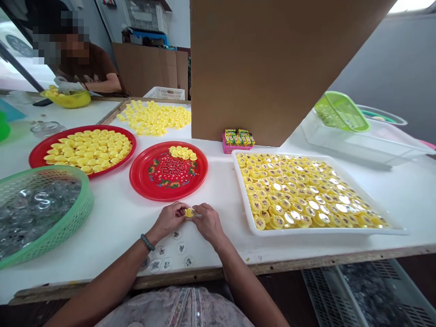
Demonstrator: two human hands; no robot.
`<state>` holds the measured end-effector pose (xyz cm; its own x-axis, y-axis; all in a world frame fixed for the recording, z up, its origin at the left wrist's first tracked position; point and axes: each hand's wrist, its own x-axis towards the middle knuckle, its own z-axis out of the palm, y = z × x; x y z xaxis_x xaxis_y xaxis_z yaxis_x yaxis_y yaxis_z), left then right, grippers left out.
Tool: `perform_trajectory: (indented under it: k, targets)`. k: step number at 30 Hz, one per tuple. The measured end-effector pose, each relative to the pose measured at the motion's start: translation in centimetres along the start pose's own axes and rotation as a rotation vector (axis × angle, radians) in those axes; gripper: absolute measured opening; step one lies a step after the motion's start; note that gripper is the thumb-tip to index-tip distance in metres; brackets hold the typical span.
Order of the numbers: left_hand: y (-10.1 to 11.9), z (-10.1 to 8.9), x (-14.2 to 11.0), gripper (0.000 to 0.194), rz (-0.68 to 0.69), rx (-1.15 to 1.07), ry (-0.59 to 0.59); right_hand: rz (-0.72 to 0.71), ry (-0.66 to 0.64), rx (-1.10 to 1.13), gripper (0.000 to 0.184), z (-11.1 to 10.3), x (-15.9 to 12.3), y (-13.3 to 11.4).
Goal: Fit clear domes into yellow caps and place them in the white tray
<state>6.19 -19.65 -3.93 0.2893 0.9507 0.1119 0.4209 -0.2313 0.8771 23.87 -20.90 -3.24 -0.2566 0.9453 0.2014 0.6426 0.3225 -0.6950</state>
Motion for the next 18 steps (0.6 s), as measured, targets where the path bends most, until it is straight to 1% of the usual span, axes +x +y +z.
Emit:
perform_trajectory:
  k: [4,7,11,15,16,18]
  targets:
    - [-1.1,0.0,0.2,0.028,0.001,-0.104,-0.012,-0.004,-0.034,-0.023,0.028,0.4,0.4,-0.4]
    - [-1.4,0.0,0.3,0.027,-0.009,-0.166,-0.018,-0.027,-0.04,-0.065,0.031,0.6,0.5,-0.5]
    - [-1.0,-0.4,0.3,0.025,-0.084,-0.227,-0.025,-0.039,-0.043,-0.127,0.027,0.6,0.7,-0.6]
    - [-0.3,-0.8,0.3,0.025,-0.195,-0.377,-0.073,-0.043,-0.066,-0.122,0.025,0.4,0.8,-0.6]
    - [-0.2,-0.8,0.3,0.025,-0.208,-0.387,-0.068,-0.045,-0.072,-0.102,0.026,0.3,0.8,-0.6]
    - [-0.1,-0.5,0.3,0.025,-0.218,-0.352,-0.021,-0.042,-0.077,-0.061,0.029,0.3,0.6,-0.7]
